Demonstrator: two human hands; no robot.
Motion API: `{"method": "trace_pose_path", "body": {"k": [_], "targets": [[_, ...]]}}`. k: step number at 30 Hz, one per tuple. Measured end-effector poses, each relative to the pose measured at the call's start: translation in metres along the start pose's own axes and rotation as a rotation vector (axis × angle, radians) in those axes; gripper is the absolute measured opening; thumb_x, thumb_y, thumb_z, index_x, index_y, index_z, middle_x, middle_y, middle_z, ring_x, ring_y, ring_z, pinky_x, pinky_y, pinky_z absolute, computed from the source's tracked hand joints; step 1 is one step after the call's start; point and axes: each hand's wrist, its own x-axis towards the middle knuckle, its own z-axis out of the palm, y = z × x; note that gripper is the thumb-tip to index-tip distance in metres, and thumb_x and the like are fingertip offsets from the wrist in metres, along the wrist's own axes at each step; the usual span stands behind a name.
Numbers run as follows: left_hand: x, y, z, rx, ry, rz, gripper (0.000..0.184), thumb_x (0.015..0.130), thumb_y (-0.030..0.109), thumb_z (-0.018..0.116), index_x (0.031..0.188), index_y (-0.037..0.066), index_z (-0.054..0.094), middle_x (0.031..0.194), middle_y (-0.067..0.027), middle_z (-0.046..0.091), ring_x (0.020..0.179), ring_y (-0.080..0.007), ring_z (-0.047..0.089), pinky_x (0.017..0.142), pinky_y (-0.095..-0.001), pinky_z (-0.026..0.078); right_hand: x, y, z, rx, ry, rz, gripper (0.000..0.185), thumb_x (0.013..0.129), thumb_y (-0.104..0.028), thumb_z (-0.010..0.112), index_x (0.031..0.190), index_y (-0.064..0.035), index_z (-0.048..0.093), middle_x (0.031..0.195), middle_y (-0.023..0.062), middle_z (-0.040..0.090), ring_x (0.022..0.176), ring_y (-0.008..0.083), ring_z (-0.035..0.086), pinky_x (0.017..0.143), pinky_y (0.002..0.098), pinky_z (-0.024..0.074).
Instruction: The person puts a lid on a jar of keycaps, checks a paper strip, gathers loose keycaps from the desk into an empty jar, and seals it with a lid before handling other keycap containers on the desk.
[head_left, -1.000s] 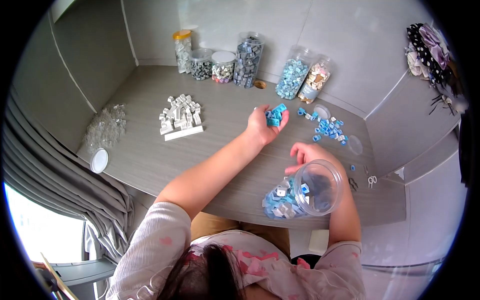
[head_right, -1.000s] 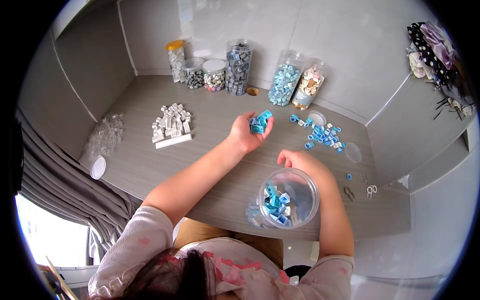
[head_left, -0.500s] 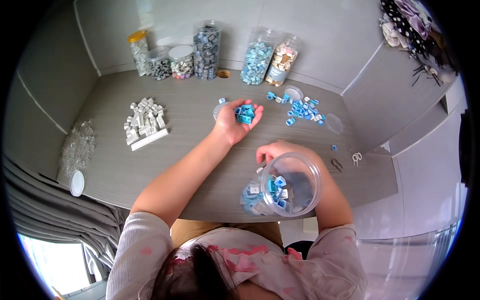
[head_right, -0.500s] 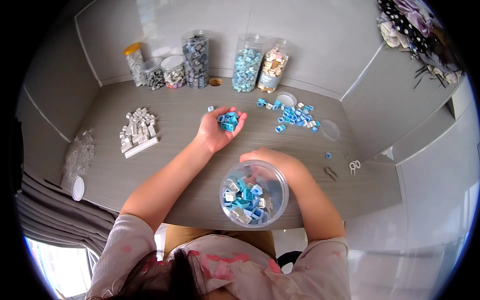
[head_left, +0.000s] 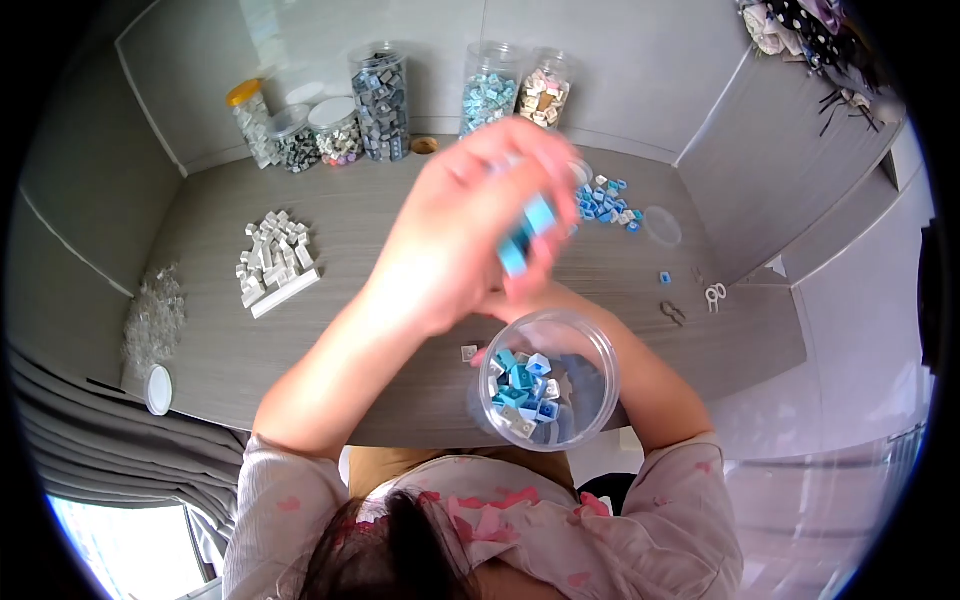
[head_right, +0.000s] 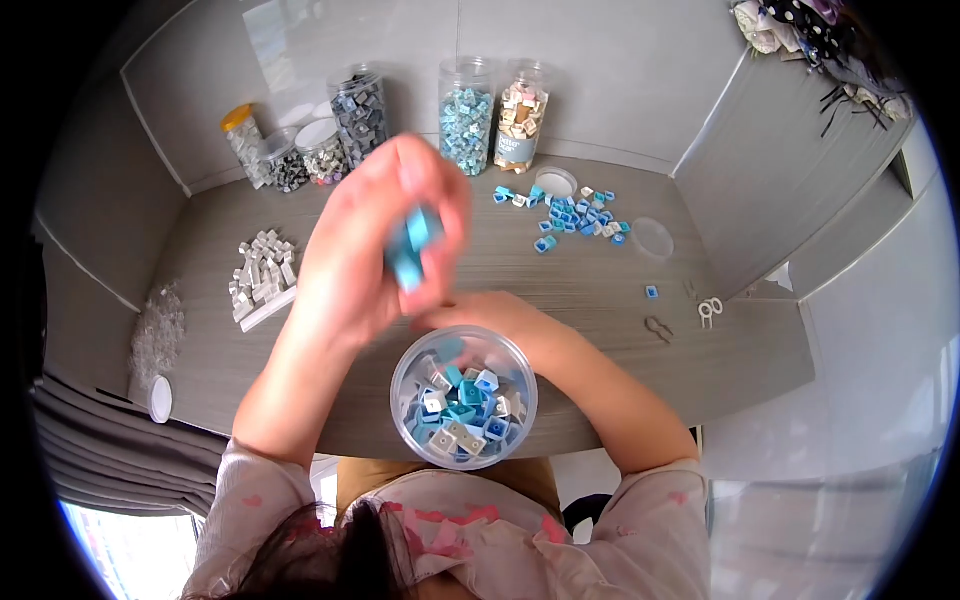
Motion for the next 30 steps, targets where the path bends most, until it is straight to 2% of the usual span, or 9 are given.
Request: {"method": "trace_pose_path", "body": {"k": [1, 2, 6, 11, 17, 19, 22, 27, 30], "targets": [[-0.012, 0.003, 0.010, 0.200, -0.146, 0.020, 0.013, 0.096, 0.015, 0.065, 0.091, 0.007, 0.057, 0.083, -0.0037, 0.060, 0.073, -0.0088, 0.056, 0.048, -0.0199, 0.042, 0.000, 0.001, 0.006, -0.008, 0.022, -0.007, 0.022, 0.083, -0.014, 0.075, 0.103, -0.0083, 0.069, 0.102, 0.0108, 0.066, 0.090, 0.0253, 0.065, 0.077, 0.0334, 0.0529], [-0.014, -0.007, 0.016, 0.654, -0.258, 0.416, 0.010, 0.088, 0.008, 0.072, 0.091, 0.005, 0.062, 0.086, -0.0045, 0.063, 0.074, -0.0120, 0.058, 0.057, -0.0250, 0.046, 0.002, 0.003, 0.011, -0.027, 0.030, -0.020, 0.021, 0.083, -0.014, 0.075, 0.102, -0.0082, 0.069, 0.102, 0.0105, 0.066, 0.090, 0.0251, 0.065, 0.077, 0.0332, 0.0529], [-0.044, -0.011, 0.041, 1.165, -0.357, 0.429, 0.012, 0.084, 0.008, 0.075, 0.086, 0.003, 0.064, 0.080, -0.0085, 0.057, 0.069, -0.0246, 0.058, 0.063, -0.0335, 0.046, 0.010, 0.009, 0.019, -0.093, 0.030, -0.076, 0.018, 0.084, -0.012, 0.074, 0.101, -0.0074, 0.069, 0.101, 0.0097, 0.066, 0.089, 0.0242, 0.065, 0.076, 0.0324, 0.0530], [-0.042, -0.005, 0.034, 1.196, -0.463, 0.372, 0.018, 0.085, 0.011, 0.072, 0.079, 0.002, 0.059, 0.077, -0.0085, 0.055, 0.067, -0.0280, 0.056, 0.062, -0.0372, 0.046, 0.025, 0.025, 0.008, -0.146, 0.092, -0.173, 0.015, 0.085, -0.010, 0.073, 0.099, -0.0065, 0.070, 0.101, 0.0086, 0.066, 0.088, 0.0231, 0.065, 0.075, 0.0314, 0.0531], [-0.038, -0.012, 0.031, 1.023, -0.476, 0.553, 0.015, 0.083, 0.008, 0.071, 0.074, 0.001, 0.061, 0.082, -0.0104, 0.059, 0.069, -0.0305, 0.058, 0.064, -0.0382, 0.047, -0.027, -0.057, -0.059, 0.385, 0.956, -0.460, 0.012, 0.085, -0.004, 0.072, 0.096, -0.0012, 0.070, 0.099, 0.0060, 0.064, 0.082, 0.0178, 0.062, 0.067, 0.0266, 0.0505], [-0.032, -0.005, 0.027, 0.988, -0.504, 0.548, 0.012, 0.082, 0.006, 0.070, 0.074, 0.001, 0.063, 0.087, -0.0118, 0.063, 0.073, -0.0310, 0.061, 0.066, -0.0378, 0.048, -0.049, -0.067, -0.069, 0.323, 0.850, -0.923, 0.016, 0.081, -0.004, 0.076, 0.097, -0.0032, 0.072, 0.101, 0.0089, 0.066, 0.080, 0.0206, 0.060, 0.066, 0.0285, 0.0493], [-0.030, 0.017, 0.013, 1.022, -0.498, 0.458, 0.006, 0.081, 0.004, 0.069, 0.078, 0.000, 0.066, 0.095, -0.0137, 0.067, 0.080, -0.0300, 0.065, 0.070, -0.0365, 0.050, -0.066, -0.097, -0.093, -0.039, 0.306, -1.038, 0.017, 0.079, -0.005, 0.078, 0.096, -0.0048, 0.074, 0.102, 0.0088, 0.068, 0.079, 0.0233, 0.061, 0.068, 0.0292, 0.0484], [-0.020, 0.039, -0.009, 1.197, -0.223, 0.380, 0.008, 0.087, 0.004, 0.063, 0.084, -0.001, 0.069, 0.099, -0.0140, 0.070, 0.087, -0.0242, 0.068, 0.076, -0.0355, 0.052, -0.061, -0.067, -0.099, -0.115, 0.454, -0.785, 0.018, 0.082, -0.011, 0.077, 0.098, -0.0051, 0.075, 0.097, 0.0087, 0.070, 0.086, 0.0231, 0.063, 0.076, 0.0325, 0.0499], [0.003, 0.024, -0.027, 1.236, -0.013, 0.184, 0.018, 0.093, 0.012, 0.063, 0.103, -0.002, 0.069, 0.107, -0.0139, 0.069, 0.101, -0.0225, 0.065, 0.082, -0.0330, 0.052, -0.041, 0.007, -0.121, -0.014, 0.966, -0.169, 0.024, 0.091, -0.021, 0.069, 0.105, -0.0011, 0.070, 0.103, 0.0130, 0.069, 0.090, 0.0268, 0.064, 0.082, 0.0382, 0.0506]]}}
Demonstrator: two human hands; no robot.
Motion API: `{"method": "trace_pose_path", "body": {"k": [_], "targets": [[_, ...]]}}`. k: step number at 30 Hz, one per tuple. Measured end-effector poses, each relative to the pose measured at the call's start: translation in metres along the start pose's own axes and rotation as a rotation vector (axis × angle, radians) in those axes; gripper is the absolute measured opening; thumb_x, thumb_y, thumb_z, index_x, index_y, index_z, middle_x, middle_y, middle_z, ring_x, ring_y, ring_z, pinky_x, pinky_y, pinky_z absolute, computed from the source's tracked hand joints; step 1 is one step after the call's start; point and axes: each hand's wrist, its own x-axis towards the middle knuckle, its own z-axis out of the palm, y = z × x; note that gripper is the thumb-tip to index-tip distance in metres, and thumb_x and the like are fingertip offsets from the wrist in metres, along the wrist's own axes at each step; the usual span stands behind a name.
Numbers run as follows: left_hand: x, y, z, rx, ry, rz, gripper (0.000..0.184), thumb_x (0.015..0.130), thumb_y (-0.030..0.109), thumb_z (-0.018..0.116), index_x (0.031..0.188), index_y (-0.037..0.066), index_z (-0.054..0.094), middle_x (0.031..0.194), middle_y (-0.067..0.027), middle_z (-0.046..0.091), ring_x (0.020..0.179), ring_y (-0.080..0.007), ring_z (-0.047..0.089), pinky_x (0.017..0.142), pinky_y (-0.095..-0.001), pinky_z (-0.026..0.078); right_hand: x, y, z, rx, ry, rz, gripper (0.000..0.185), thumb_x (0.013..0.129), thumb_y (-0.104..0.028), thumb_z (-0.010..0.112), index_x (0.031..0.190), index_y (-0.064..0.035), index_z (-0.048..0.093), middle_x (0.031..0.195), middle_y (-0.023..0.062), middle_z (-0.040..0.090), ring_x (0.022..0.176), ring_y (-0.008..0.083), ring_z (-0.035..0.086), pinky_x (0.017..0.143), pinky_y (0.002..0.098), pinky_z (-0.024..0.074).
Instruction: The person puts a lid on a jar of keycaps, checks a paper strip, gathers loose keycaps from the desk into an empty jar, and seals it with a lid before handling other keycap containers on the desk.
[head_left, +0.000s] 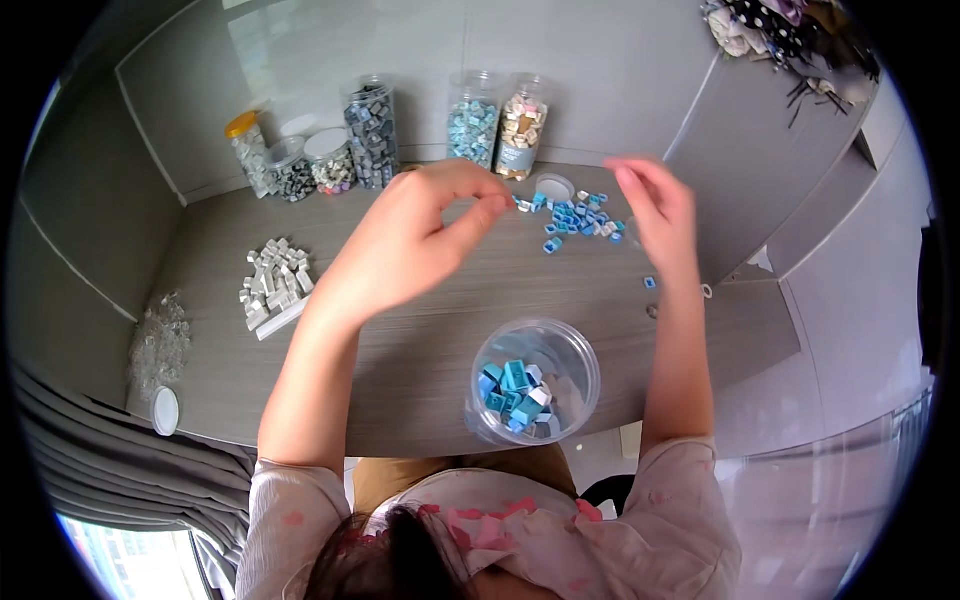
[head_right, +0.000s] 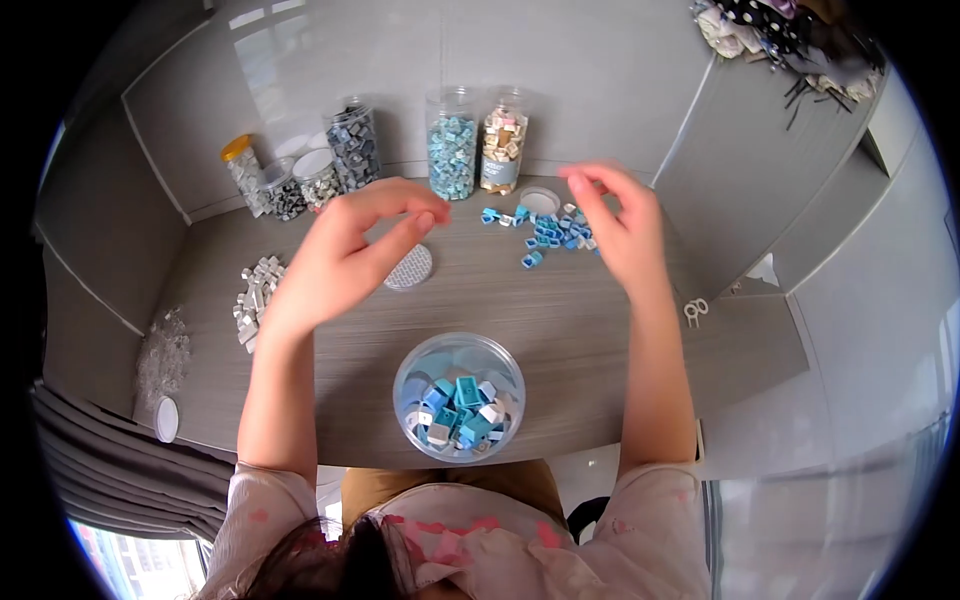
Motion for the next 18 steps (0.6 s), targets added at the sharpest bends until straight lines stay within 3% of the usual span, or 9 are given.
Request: {"method": "trace_pose_path", "body": {"k": [1, 3, 5, 8, 9, 13, 16, 18], "targets": [[0.006, -0.015, 0.010, 0.020, 0.014, -0.042, 0.025, 0.093, 0.015, 0.064, 0.112, -0.001, 0.068, 0.112, -0.0150, 0.068, 0.106, -0.0231, 0.064, 0.085, -0.0327, 0.052, 0.007, 0.041, 0.000, -0.125, 0.074, 0.072, 0.028, 0.095, -0.023, 0.066, 0.109, 0.0002, 0.068, 0.108, 0.0150, 0.068, 0.093, 0.0296, 0.064, 0.085, 0.0399, 0.0505], [0.015, -0.056, 0.042, 0.078, 0.010, -0.103, 0.052, 0.090, 0.027, 0.070, 0.129, -0.004, 0.058, 0.128, -0.0222, 0.060, 0.121, -0.0305, 0.058, 0.097, -0.0368, 0.049, -0.003, 0.118, 0.000, -0.369, 0.086, 0.045, 0.040, 0.097, -0.033, 0.062, 0.123, -0.0018, 0.063, 0.127, 0.0207, 0.061, 0.113, 0.0367, 0.059, 0.097, 0.0416, 0.0469], [0.024, -0.099, 0.084, 0.242, -0.004, -0.163, 0.090, 0.082, 0.048, 0.076, 0.142, -0.010, 0.042, 0.146, -0.0296, 0.042, 0.135, -0.0385, 0.046, 0.108, -0.0430, 0.042, -0.017, 0.176, 0.015, -0.452, 0.045, 0.083, 0.051, 0.096, -0.041, 0.061, 0.133, -0.0061, 0.056, 0.140, 0.0218, 0.050, 0.127, 0.0412, 0.048, 0.105, 0.0438, 0.0410], [0.049, -0.137, 0.137, 0.415, -0.164, -0.342, 0.120, 0.071, 0.068, 0.075, 0.149, -0.010, 0.027, 0.155, -0.0347, 0.020, 0.145, -0.0483, 0.023, 0.116, -0.0523, 0.029, -0.030, 0.194, 0.029, -0.598, -0.046, 0.198, 0.069, 0.093, -0.057, 0.057, 0.144, -0.0120, 0.048, 0.153, 0.0215, 0.038, 0.140, 0.0456, 0.033, 0.113, 0.0488, 0.0327], [0.057, -0.153, 0.153, 0.484, -0.195, -0.338, 0.136, 0.062, 0.082, 0.069, 0.154, -0.003, 0.019, 0.160, -0.0302, 0.009, 0.148, -0.0496, 0.011, 0.116, -0.0636, 0.018, -0.025, 0.193, 0.033, -0.650, -0.076, 0.229, 0.075, 0.091, -0.063, 0.056, 0.147, -0.0139, 0.045, 0.156, 0.0210, 0.034, 0.143, 0.0467, 0.028, 0.114, 0.0507, 0.0300], [0.083, -0.155, 0.177, 0.663, -0.257, -0.425, 0.138, 0.060, 0.095, 0.054, 0.158, 0.006, 0.017, 0.164, -0.0248, 0.002, 0.150, -0.0472, 0.002, 0.112, -0.0732, 0.007, -0.015, 0.186, 0.034, -0.890, -0.221, 0.313, 0.086, 0.084, -0.074, 0.056, 0.150, -0.0204, 0.042, 0.157, 0.0174, 0.034, 0.144, 0.0480, 0.026, 0.116, 0.0556, 0.0258], [0.095, -0.160, 0.185, 0.698, -0.334, -0.402, 0.136, 0.060, 0.095, 0.054, 0.158, 0.007, 0.018, 0.163, -0.0255, 0.004, 0.150, -0.0469, 0.000, 0.111, -0.0735, 0.007, -0.007, 0.191, 0.024, -0.849, -0.286, 0.354, 0.088, 0.083, -0.075, 0.056, 0.151, -0.0216, 0.041, 0.158, 0.0160, 0.034, 0.145, 0.0473, 0.026, 0.115, 0.0564, 0.0258], [0.099, -0.165, 0.193, 0.667, -0.292, -0.365, 0.130, 0.061, 0.091, 0.059, 0.156, 0.008, 0.027, 0.162, -0.0260, 0.012, 0.150, -0.0468, 0.007, 0.112, -0.0729, 0.009, -0.007, 0.197, 0.022, -0.804, -0.267, 0.270, 0.081, 0.083, -0.070, 0.060, 0.144, -0.0166, 0.050, 0.148, 0.0155, 0.046, 0.137, 0.0426, 0.040, 0.111, 0.0504, 0.0344]]}}
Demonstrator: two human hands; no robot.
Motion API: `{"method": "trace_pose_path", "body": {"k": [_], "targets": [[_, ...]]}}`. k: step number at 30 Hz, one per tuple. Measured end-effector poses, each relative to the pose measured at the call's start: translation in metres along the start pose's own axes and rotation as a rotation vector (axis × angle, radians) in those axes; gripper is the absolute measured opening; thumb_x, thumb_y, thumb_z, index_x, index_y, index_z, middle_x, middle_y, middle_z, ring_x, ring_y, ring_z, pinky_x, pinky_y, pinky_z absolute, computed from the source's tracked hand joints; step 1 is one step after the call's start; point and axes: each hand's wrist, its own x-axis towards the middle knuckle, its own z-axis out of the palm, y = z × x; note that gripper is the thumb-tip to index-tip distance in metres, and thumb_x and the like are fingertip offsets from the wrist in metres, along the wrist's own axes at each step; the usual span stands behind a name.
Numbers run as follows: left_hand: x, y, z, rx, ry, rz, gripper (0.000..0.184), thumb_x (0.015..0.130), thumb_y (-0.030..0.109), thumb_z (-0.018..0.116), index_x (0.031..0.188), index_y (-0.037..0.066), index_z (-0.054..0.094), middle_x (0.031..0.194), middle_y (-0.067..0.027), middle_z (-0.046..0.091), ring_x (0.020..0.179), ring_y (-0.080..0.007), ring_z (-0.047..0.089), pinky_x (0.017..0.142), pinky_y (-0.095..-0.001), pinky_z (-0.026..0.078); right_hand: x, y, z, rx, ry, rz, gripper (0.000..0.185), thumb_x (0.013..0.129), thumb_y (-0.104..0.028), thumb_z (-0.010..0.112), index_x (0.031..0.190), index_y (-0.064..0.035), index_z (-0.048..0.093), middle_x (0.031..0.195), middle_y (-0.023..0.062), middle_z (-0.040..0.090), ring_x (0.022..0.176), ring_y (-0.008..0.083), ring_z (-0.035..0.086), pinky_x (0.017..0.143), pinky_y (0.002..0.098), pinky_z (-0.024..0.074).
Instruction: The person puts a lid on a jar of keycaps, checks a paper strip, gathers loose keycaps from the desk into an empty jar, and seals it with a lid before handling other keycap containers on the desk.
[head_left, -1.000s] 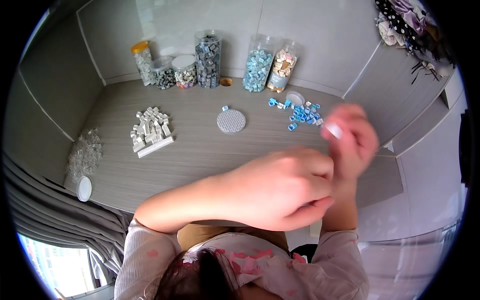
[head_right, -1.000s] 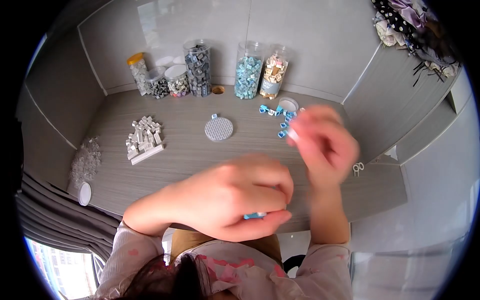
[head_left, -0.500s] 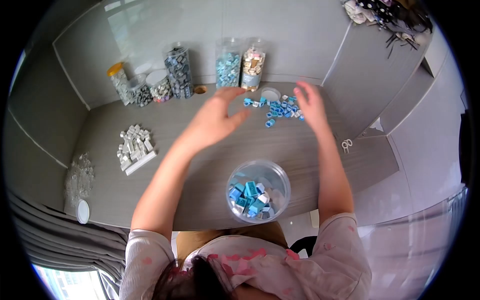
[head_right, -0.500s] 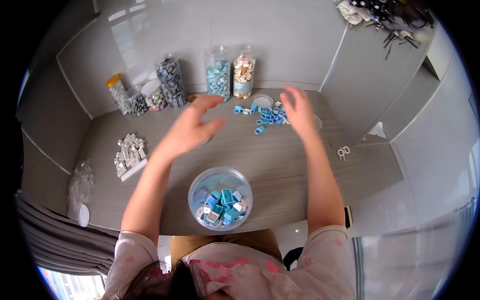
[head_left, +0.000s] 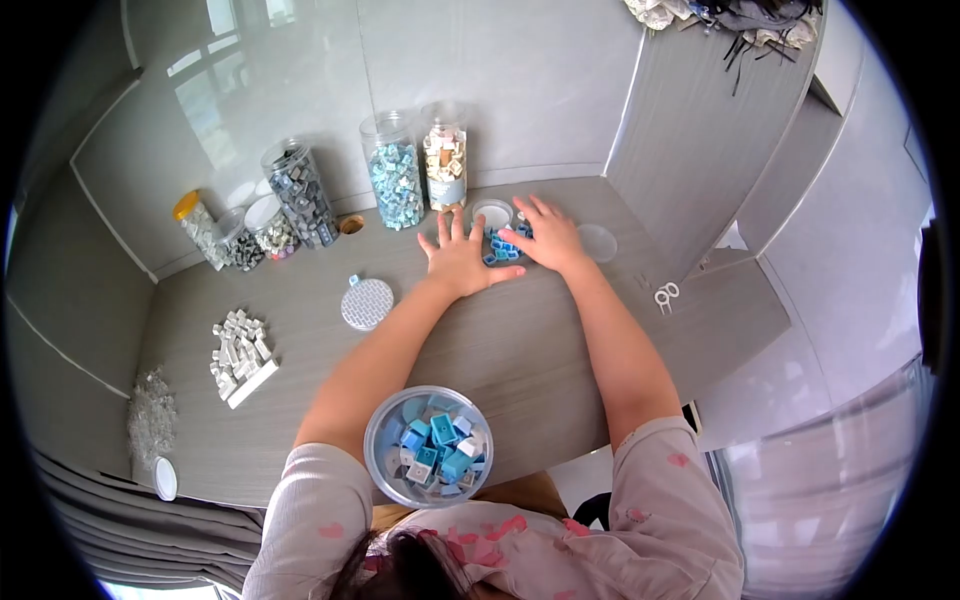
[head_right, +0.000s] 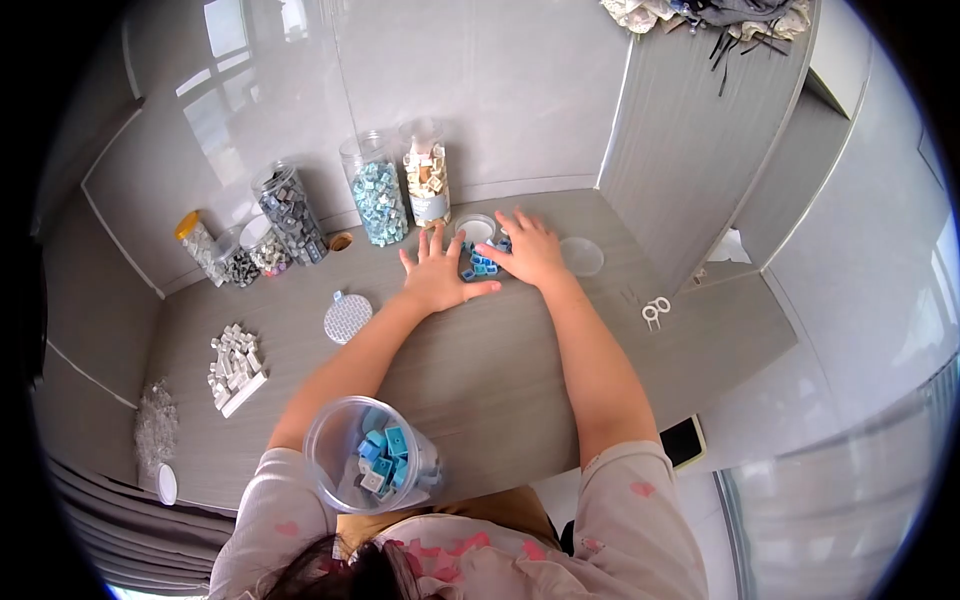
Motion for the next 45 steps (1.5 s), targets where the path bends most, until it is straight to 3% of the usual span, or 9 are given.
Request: {"method": "trace_pose_path", "body": {"k": [5, 9, 18, 21, 30, 36, 37, 41, 45], "targets": [[0.004, 0.001, 0.023, -0.023, 0.158, 0.089, 0.119, 0.061, 0.085, 0.066, 0.146, 0.006, 0.044, 0.147, -0.0252, 0.039, 0.140, -0.0434, 0.033, 0.112, -0.0656, 0.022, -0.007, 0.000, 0.017, 0.132, 0.104, -0.203, 0.067, 0.083, -0.064, 0.065, 0.121, -0.0095, 0.067, 0.120, 0.0126, 0.065, 0.113, 0.0345, 0.059, 0.097, 0.0444, 0.0469], [-0.003, -0.011, 0.027, -0.121, 0.271, 0.181, 0.108, 0.057, 0.079, 0.074, 0.132, 0.003, 0.054, 0.125, -0.0205, 0.054, 0.122, -0.0359, 0.048, 0.108, -0.0532, 0.033, -0.020, -0.014, 0.017, 0.047, 0.157, -0.215, 0.050, 0.085, -0.051, 0.069, 0.112, -0.0084, 0.067, 0.109, 0.0121, 0.064, 0.101, 0.0328, 0.059, 0.089, 0.0470, 0.0482], [-0.036, -0.027, 0.012, -0.178, 0.265, 0.404, 0.079, 0.080, 0.066, 0.067, 0.120, -0.001, 0.055, 0.113, -0.0211, 0.059, 0.110, -0.0387, 0.054, 0.096, -0.0486, 0.043, -0.041, -0.057, 0.021, 0.079, 0.128, -0.326, 0.037, 0.081, -0.035, 0.070, 0.099, -0.0054, 0.057, 0.098, 0.0129, 0.063, 0.090, 0.0330, 0.062, 0.073, 0.0440, 0.0524], [-0.041, -0.029, 0.013, -0.179, 0.338, 0.358, 0.070, 0.085, 0.065, 0.061, 0.111, 0.000, 0.055, 0.102, -0.0218, 0.063, 0.104, -0.0400, 0.057, 0.090, -0.0486, 0.047, -0.048, -0.072, 0.027, 0.045, 0.162, -0.325, 0.025, 0.084, -0.026, 0.063, 0.094, -0.0038, 0.055, 0.095, 0.0130, 0.065, 0.089, 0.0336, 0.063, 0.072, 0.0452, 0.0527], [-0.054, -0.031, 0.007, -0.221, 0.413, 0.151, 0.059, 0.090, 0.065, 0.053, 0.088, 0.007, 0.064, 0.084, -0.0157, 0.069, 0.079, -0.0351, 0.068, 0.069, -0.0465, 0.054, -0.052, -0.096, 0.031, 0.116, 0.133, -0.223, 0.018, 0.090, -0.025, 0.057, 0.094, -0.0078, 0.060, 0.094, 0.0106, 0.065, 0.093, 0.0337, 0.064, 0.074, 0.0472, 0.0532], [-0.067, -0.037, 0.001, -0.521, 0.579, 0.006, 0.039, 0.092, 0.041, 0.064, 0.087, 0.004, 0.072, 0.070, -0.0173, 0.068, 0.065, -0.0362, 0.066, 0.059, -0.0435, 0.052, -0.051, -0.097, 0.020, 0.188, 0.246, -0.272, 0.026, 0.093, -0.026, 0.057, 0.076, -0.0066, 0.063, 0.080, 0.0117, 0.063, 0.073, 0.0358, 0.065, 0.062, 0.0478, 0.0530], [-0.065, -0.042, 0.000, -0.589, 0.673, 0.046, 0.027, 0.092, 0.027, 0.067, 0.089, 0.001, 0.072, 0.063, -0.0151, 0.066, 0.054, -0.0292, 0.064, 0.053, -0.0390, 0.049, -0.048, -0.096, 0.023, 0.246, 0.329, -0.263, 0.030, 0.094, -0.027, 0.056, 0.073, -0.0061, 0.063, 0.077, 0.0129, 0.064, 0.066, 0.0375, 0.064, 0.059, 0.0483, 0.0518], [-0.062, -0.053, -0.019, -0.949, 0.690, -0.071, 0.031, 0.096, 0.026, 0.065, 0.085, -0.002, 0.068, 0.054, -0.0021, 0.053, 0.049, -0.0094, 0.048, 0.047, -0.0317, 0.041, -0.044, -0.092, 0.024, 0.319, 0.371, -0.186, 0.032, 0.094, -0.025, 0.057, 0.071, -0.0040, 0.061, 0.074, 0.0158, 0.065, 0.067, 0.0385, 0.064, 0.058, 0.0485, 0.0500], [-0.090, -0.027, -0.100, -1.556, 0.496, 0.045, 0.026, 0.099, 0.024, 0.060, 0.090, 0.000, 0.066, 0.056, 0.0031, 0.048, 0.049, -0.0071, 0.041, 0.045, -0.0263, 0.033, -0.038, -0.088, 0.020, 0.458, 0.521, -0.163, 0.031, 0.095, -0.022, 0.058, 0.072, -0.0008, 0.061, 0.069, 0.0191, 0.061, 0.058, 0.0371, 0.061, 0.054, 0.0454, 0.0453]]}}
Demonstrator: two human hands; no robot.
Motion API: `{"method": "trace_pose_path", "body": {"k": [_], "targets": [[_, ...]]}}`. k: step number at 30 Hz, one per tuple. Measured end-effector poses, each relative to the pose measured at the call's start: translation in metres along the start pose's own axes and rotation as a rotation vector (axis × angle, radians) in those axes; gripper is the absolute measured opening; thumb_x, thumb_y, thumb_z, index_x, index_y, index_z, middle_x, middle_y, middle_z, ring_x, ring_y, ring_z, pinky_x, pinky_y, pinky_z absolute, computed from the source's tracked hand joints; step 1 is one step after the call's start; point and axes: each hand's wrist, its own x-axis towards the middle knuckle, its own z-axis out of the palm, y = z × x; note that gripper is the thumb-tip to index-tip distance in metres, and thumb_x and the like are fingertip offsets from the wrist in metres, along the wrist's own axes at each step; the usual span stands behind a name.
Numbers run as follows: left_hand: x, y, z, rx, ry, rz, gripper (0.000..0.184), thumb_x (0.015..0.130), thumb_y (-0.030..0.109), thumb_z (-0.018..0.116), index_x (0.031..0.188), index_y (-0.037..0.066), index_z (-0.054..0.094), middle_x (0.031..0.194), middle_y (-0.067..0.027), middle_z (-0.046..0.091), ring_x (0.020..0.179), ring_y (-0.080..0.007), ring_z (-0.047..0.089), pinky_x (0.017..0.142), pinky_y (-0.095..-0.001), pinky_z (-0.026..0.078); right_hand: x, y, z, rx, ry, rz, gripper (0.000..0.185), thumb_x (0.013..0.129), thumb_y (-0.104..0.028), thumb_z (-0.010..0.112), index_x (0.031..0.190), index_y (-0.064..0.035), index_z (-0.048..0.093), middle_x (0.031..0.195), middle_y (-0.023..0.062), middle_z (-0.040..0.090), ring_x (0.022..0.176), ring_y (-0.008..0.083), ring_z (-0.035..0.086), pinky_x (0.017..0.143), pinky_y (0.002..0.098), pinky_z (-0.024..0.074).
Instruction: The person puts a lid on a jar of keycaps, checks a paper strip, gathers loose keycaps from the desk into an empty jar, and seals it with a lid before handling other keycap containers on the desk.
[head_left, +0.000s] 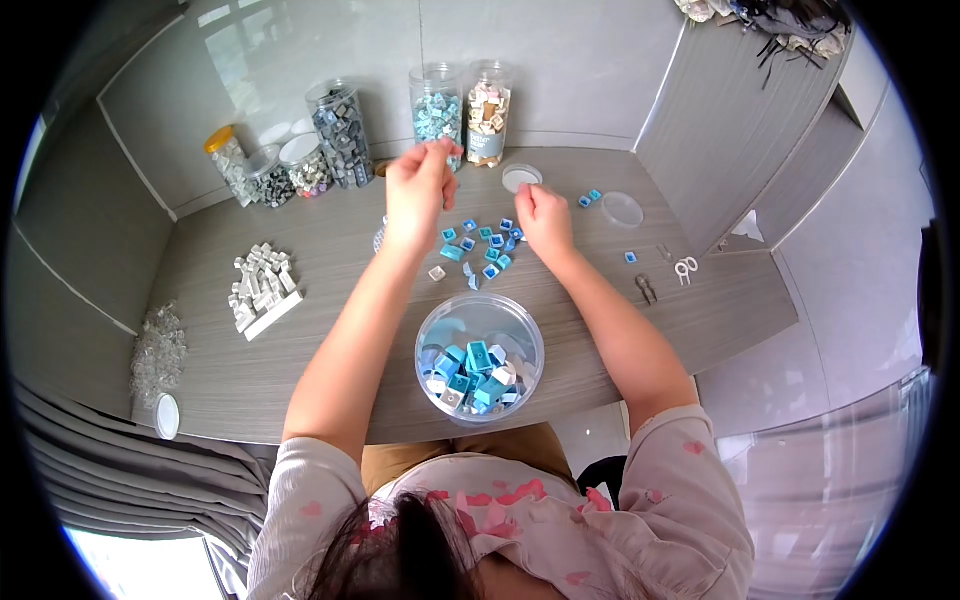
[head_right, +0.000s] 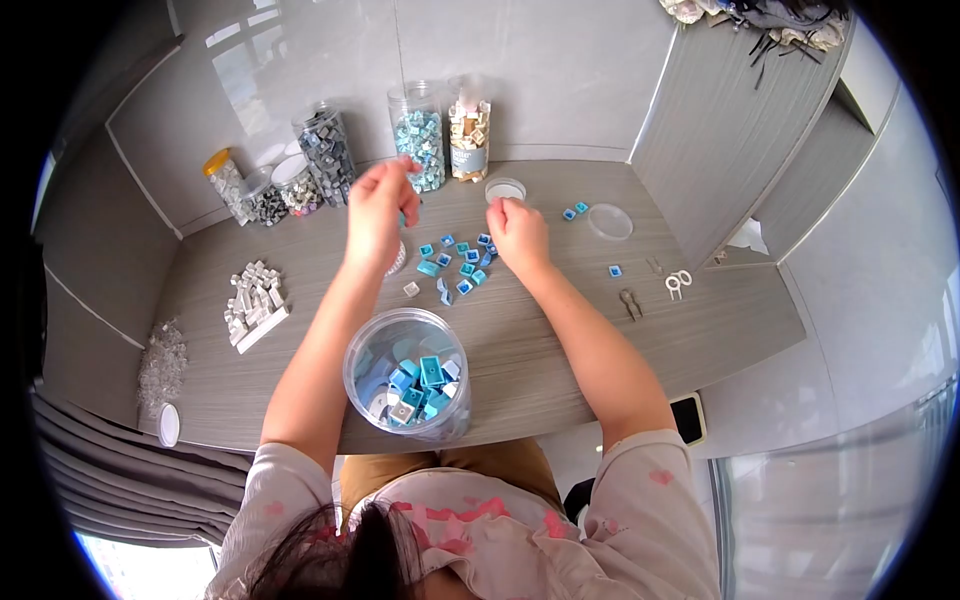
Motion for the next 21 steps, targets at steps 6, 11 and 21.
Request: {"method": "trace_pose_path", "body": {"k": [6, 11, 21], "targets": [[-0.090, 0.129, 0.035, 0.063, -0.581, 0.142, 0.019, 0.094, 0.014, 0.065, 0.080, 0.003, 0.062, 0.065, 0.0003, 0.056, 0.055, -0.0086, 0.048, 0.047, -0.0269, 0.037, 0.005, 0.004, -0.006, 0.441, 0.000, 0.406, 0.042, 0.100, -0.025, 0.052, 0.067, 0.0005, 0.054, 0.054, 0.0032, 0.045, 0.051, 0.0097, 0.039, 0.047, 0.0331, 0.0319], [-0.126, 0.132, 0.042, 0.683, -0.925, 0.393, 0.016, 0.089, 0.010, 0.069, 0.077, 0.002, 0.062, 0.062, -0.0099, 0.054, 0.052, -0.0244, 0.054, 0.050, -0.0363, 0.040, 0.024, -0.028, -0.023, 0.978, 0.051, 0.647, 0.039, 0.102, -0.024, 0.045, 0.065, -0.0085, 0.044, 0.057, -0.0002, 0.041, 0.051, 0.0088, 0.034, 0.047, 0.0280, 0.0295], [-0.122, 0.140, 0.034, 0.863, -0.971, 0.529, 0.025, 0.078, 0.026, 0.080, 0.089, 0.008, 0.067, 0.070, -0.0046, 0.061, 0.061, -0.0237, 0.061, 0.051, -0.0354, 0.044, 0.075, -0.164, -0.107, 1.899, -0.301, 0.646, 0.032, 0.096, -0.029, 0.047, 0.067, -0.0173, 0.038, 0.067, -0.0021, 0.038, 0.062, 0.0127, 0.039, 0.050, 0.0305, 0.0331]]}}
